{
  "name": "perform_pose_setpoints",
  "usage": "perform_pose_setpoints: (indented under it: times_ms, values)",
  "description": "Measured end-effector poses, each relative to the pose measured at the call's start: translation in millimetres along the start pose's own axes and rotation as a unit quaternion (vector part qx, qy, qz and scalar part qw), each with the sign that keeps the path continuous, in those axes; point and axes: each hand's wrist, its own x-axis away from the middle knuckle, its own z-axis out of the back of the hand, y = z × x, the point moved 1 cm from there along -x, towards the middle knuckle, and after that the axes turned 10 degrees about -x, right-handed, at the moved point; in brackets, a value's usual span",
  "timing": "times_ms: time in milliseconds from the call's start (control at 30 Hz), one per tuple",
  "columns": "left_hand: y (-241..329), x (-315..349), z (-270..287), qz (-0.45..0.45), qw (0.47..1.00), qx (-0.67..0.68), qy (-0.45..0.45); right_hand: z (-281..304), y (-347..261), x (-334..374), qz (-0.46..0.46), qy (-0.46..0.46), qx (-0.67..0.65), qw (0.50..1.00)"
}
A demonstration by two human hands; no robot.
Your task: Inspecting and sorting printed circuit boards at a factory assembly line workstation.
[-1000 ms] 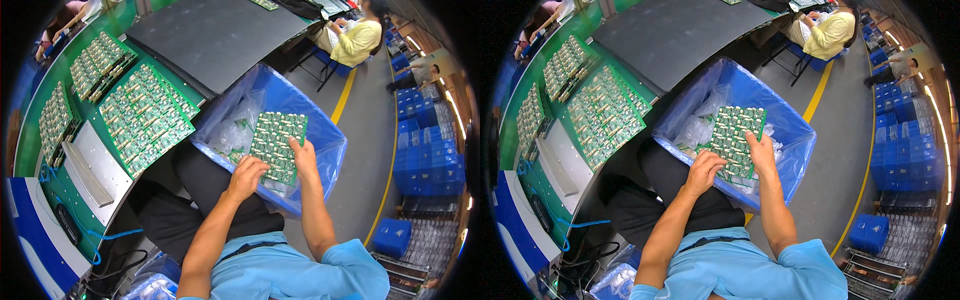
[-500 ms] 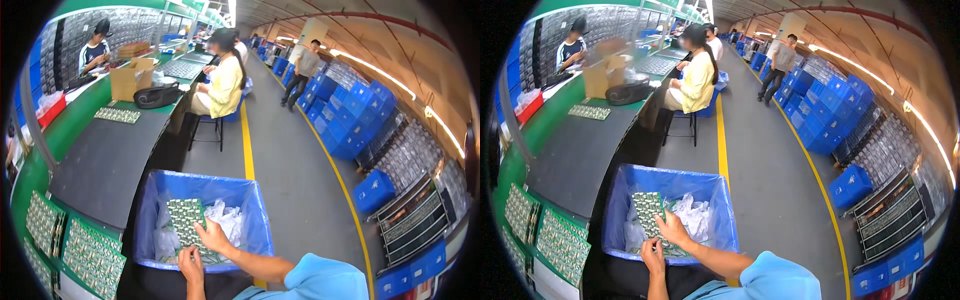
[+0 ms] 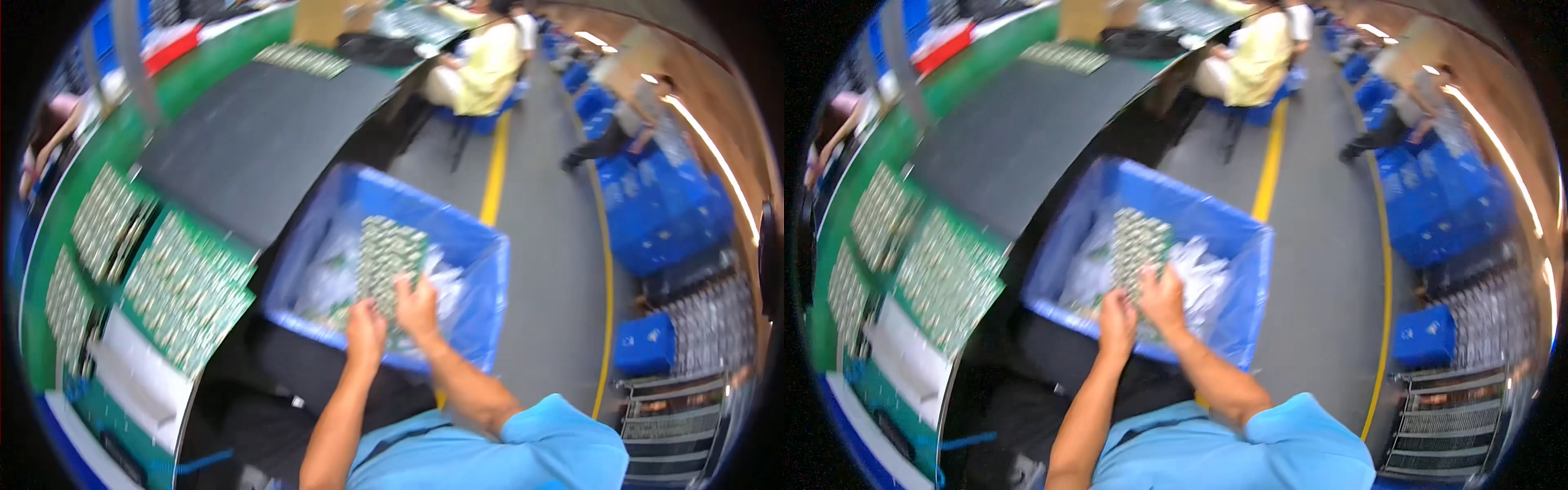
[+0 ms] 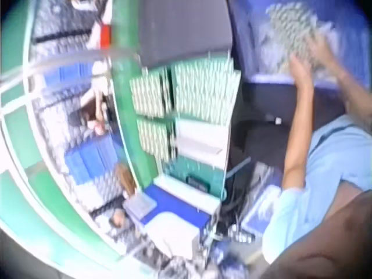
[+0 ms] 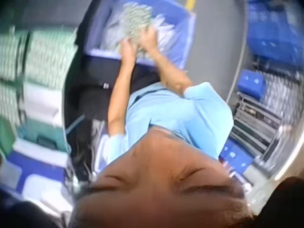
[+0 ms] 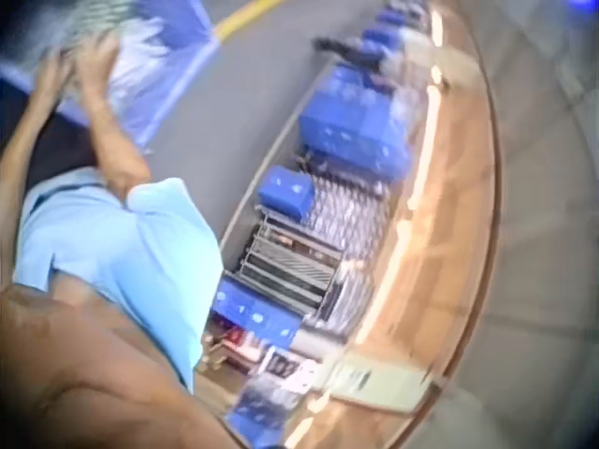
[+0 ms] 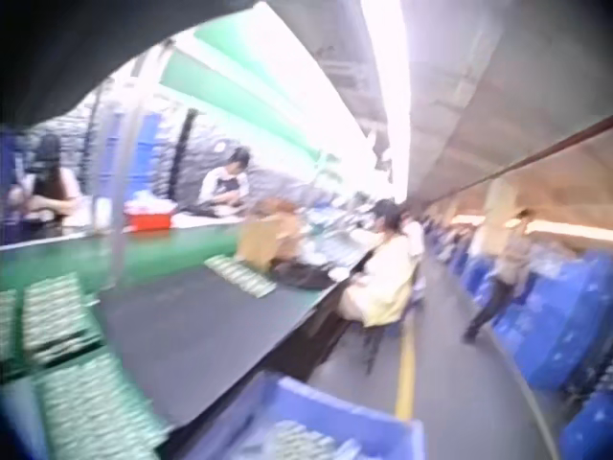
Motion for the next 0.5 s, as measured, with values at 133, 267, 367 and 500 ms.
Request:
perform_pose_setpoints:
  times_ms: [133,267,367,500]
  values:
    - [12.7,-4.8,4.2,-0.041,0.998,-0.036,0.018,0.5,-15.0,-4.7,0.047,0.017,0.01,0.999]
    - [10.7,-3.0,20.3,-0.02,0.998,-0.039,0.035,-4.3,-18.3,-3.7,0.046,-0.005,-0.031,0.998]
    - [9.4,-6.5,28.0,0.011,0.999,-0.019,0.049,6.7,-15.4,-10.0,0.02,0.012,-0.052,0.998]
    - [18.3,-7.2,40.7,0.026,0.997,0.068,-0.007,19.7,-3.0,-19.6,-0.01,0.011,-0.095,0.995]
